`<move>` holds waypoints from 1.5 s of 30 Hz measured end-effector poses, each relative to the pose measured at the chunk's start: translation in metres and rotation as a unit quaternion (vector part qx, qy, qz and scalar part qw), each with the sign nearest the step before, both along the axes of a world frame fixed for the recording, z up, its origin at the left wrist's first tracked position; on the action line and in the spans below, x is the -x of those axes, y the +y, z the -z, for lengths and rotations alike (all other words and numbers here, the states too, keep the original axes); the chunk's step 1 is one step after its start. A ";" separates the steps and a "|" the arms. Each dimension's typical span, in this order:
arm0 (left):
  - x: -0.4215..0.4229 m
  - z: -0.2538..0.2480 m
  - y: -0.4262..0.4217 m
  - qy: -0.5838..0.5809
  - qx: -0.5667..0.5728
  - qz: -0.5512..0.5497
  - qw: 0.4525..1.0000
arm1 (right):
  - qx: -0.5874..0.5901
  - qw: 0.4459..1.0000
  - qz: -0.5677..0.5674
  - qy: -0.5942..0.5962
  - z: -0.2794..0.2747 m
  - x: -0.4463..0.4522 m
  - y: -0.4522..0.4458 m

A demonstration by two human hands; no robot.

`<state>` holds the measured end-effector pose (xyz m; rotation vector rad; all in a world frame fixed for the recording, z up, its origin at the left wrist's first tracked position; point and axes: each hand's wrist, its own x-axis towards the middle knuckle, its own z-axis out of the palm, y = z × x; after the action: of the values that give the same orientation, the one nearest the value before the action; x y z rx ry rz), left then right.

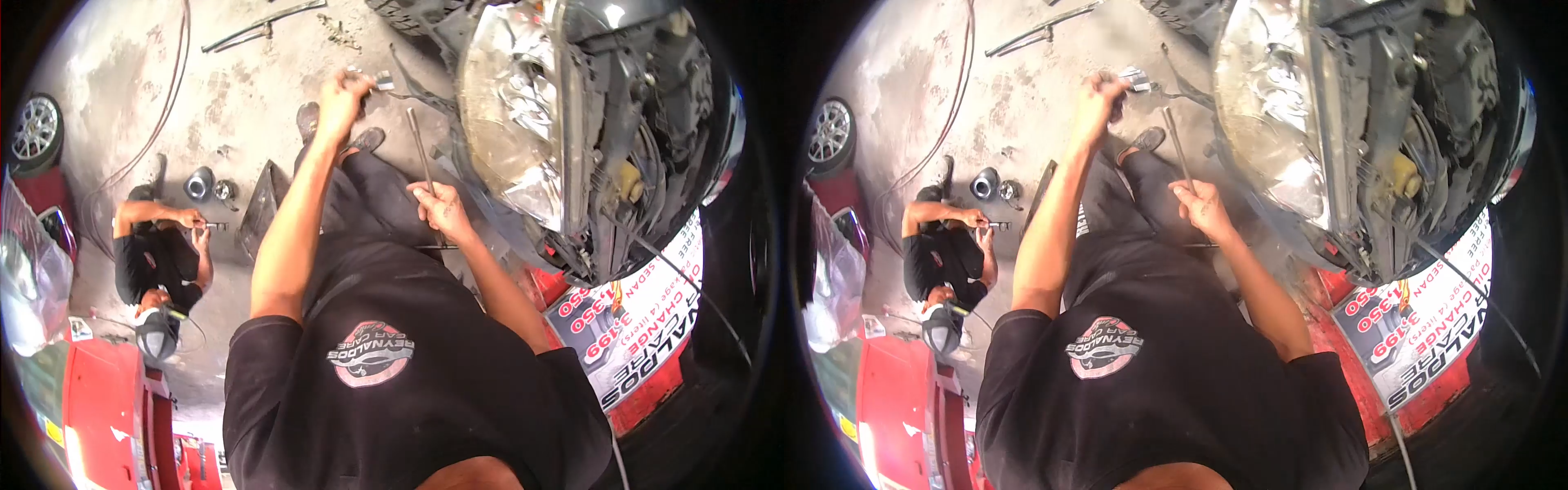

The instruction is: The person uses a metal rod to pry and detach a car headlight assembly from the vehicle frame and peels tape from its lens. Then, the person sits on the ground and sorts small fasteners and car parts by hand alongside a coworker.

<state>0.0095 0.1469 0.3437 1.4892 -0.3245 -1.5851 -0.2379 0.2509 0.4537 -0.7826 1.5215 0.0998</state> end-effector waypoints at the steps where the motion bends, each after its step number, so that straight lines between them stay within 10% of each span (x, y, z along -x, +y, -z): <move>1: 0.002 -0.004 0.017 0.024 -0.034 -0.003 0.999 | -0.005 0.999 0.034 -0.007 0.007 -0.005 -0.001; 8: 0.018 0.144 0.098 0.032 -0.146 -0.094 0.984 | -0.051 0.998 0.019 -0.016 0.068 -0.012 -0.002; 15: 0.063 0.442 0.129 -0.251 -0.196 0.012 0.948 | -0.085 0.992 -0.051 0.072 0.191 0.050 0.077; 21: 0.114 0.540 0.073 -0.099 -0.164 -0.090 0.977 | -0.145 0.983 -0.019 0.111 0.248 0.111 0.095; 32: 0.072 0.587 -0.021 0.219 -0.110 -0.250 0.937 | -0.177 0.975 0.023 0.129 0.254 0.103 0.084; 36: 0.060 0.530 -0.021 0.207 -0.071 -0.285 0.933 | -0.195 0.971 0.025 0.140 0.254 0.106 0.082; 40: 0.082 0.583 0.088 -0.059 -0.183 -0.026 0.981 | -0.184 0.977 0.024 0.105 0.252 0.094 0.077; 42: 0.071 0.458 0.119 0.140 -0.245 -0.114 0.953 | -0.133 0.986 -0.016 0.099 0.252 0.095 0.086; 45: 0.075 0.361 0.148 0.114 -0.262 -0.136 0.948 | -0.069 0.992 -0.041 0.096 0.202 0.087 0.080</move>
<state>-0.0657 0.2953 -0.0174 1.6279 0.4552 -1.6661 -0.3244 0.3305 0.2520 -0.7397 1.6452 0.3469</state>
